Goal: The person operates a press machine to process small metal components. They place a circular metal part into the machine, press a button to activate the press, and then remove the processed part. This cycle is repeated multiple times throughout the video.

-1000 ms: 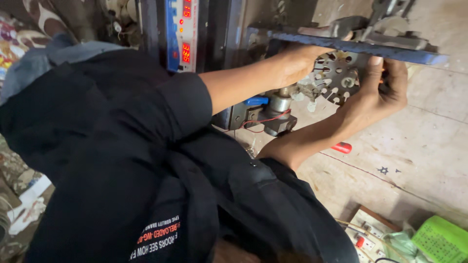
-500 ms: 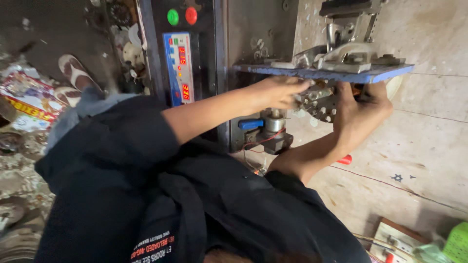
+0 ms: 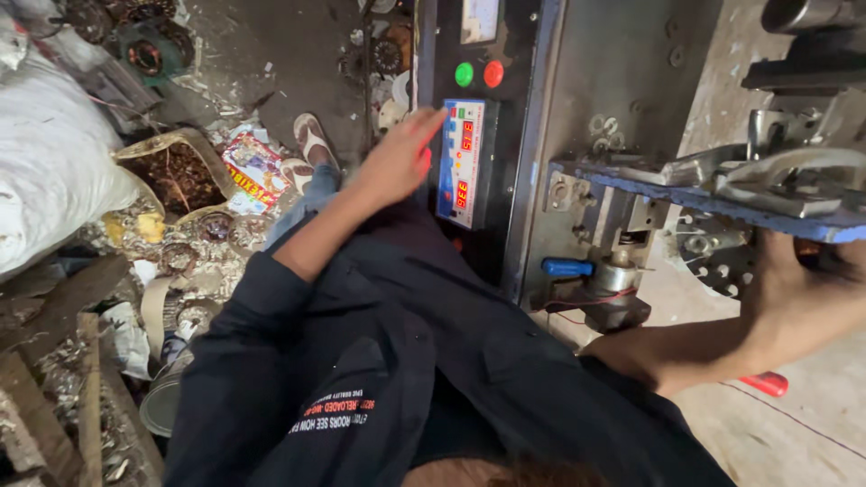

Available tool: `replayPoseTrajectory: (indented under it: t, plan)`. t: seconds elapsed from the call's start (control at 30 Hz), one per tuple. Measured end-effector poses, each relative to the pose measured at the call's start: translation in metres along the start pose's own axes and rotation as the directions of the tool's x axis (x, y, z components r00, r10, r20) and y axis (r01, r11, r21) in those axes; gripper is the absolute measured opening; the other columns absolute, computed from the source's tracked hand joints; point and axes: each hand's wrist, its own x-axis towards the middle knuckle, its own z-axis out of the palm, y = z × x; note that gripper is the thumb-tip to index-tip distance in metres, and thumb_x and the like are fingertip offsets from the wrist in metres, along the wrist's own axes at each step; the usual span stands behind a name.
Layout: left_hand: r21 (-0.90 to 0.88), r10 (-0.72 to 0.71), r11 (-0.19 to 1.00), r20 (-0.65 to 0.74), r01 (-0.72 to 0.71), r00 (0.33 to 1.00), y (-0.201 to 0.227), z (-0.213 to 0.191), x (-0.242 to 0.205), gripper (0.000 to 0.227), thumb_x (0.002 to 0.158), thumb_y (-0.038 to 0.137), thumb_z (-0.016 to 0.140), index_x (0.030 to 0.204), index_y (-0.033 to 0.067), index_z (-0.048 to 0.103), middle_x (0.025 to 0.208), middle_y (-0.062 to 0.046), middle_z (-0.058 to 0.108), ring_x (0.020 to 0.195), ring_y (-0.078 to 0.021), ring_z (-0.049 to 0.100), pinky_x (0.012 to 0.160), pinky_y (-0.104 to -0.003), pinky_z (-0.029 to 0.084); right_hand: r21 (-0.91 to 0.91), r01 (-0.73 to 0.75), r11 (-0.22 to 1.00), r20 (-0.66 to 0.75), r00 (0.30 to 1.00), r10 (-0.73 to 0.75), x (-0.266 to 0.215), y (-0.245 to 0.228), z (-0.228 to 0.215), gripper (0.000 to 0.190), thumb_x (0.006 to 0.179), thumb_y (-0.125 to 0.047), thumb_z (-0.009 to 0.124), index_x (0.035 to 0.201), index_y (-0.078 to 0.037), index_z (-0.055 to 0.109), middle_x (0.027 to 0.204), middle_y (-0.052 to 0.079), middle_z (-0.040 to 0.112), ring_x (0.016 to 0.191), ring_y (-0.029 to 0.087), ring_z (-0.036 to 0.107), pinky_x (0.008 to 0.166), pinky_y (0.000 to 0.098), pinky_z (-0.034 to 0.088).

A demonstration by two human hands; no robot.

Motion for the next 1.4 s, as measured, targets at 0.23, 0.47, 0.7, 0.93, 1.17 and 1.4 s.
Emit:
replayPoseTrajectory:
  t: [0.23,0.47,0.7,0.93,1.17,1.4]
  plan:
    - [-0.116,-0.044,0.992,0.087,0.054,0.995,-0.026,0.024,-0.005,0.078,0.081,-0.010,0.051,0.156,0.0089,0.043,0.147,-0.022,0.048,0.137,-0.0403,0.048,0.115,-0.041,0.040,-0.100,0.011,0.995,-0.006,1.000,-0.012,0.002,0.017,-0.005,0.018,0.095,-0.001,0.088,0.104,0.005,0.075,0.088,0.008,0.068,0.077,0.015,0.057,0.073,0.0300,0.047]
    - [-0.220,-0.091,0.969,0.116,0.115,0.989,-0.031,0.022,-0.005,0.083,0.077,-0.011,0.048,0.156,0.0134,0.044,0.147,-0.021,0.047,0.138,-0.0389,0.046,0.115,-0.039,0.039,-0.158,-0.001,0.987,-0.007,1.000,0.000,0.000,0.036,-0.004,0.017,0.096,-0.003,0.088,0.107,0.004,0.076,0.089,0.010,0.068,0.076,0.017,0.058,0.073,0.0317,0.047]
    - [-0.116,-0.154,0.979,0.137,0.170,0.979,-0.022,0.012,0.005,0.072,0.082,-0.004,0.055,0.151,0.0147,0.050,0.142,-0.020,0.051,0.132,-0.0375,0.050,0.110,-0.040,0.042,-0.200,0.048,0.979,-0.004,0.999,-0.049,-0.003,0.016,-0.002,0.018,0.097,-0.004,0.087,0.110,0.003,0.077,0.089,0.013,0.068,0.076,0.020,0.059,0.073,0.0335,0.047]
    - [-0.125,-0.116,0.986,-0.050,0.109,0.992,0.055,-0.009,0.025,0.034,0.094,0.012,0.065,0.128,0.0095,0.066,0.115,-0.010,0.070,0.099,-0.0271,0.066,0.089,-0.038,0.051,-0.252,0.103,0.962,0.052,0.994,-0.093,0.000,-0.016,-0.006,0.018,0.098,-0.005,0.086,0.113,0.002,0.079,0.089,0.016,0.068,0.075,0.022,0.060,0.073,0.0352,0.047]
    - [-0.466,-0.005,0.863,0.382,0.198,0.924,0.148,-0.008,0.033,0.025,0.102,0.017,0.061,0.121,0.0062,0.073,0.108,-0.006,0.079,0.093,-0.0133,0.074,0.083,-0.028,0.058,-0.093,0.105,0.990,0.065,0.993,-0.099,-0.001,-0.041,-0.007,0.026,0.092,-0.003,0.082,0.118,-0.005,0.080,0.101,0.011,0.070,0.086,0.019,0.065,0.078,0.0313,0.051]
    - [-0.804,0.193,0.341,0.568,0.488,0.800,0.187,0.053,0.050,0.050,0.108,0.026,0.052,0.151,0.0022,0.045,0.141,-0.016,0.060,0.126,-0.0240,0.065,0.109,-0.039,0.054,-0.093,0.083,0.992,0.058,0.995,-0.078,0.000,-0.045,-0.006,0.024,0.094,-0.005,0.083,0.118,-0.006,0.080,0.103,0.010,0.072,0.091,0.020,0.069,0.081,0.0310,0.052]
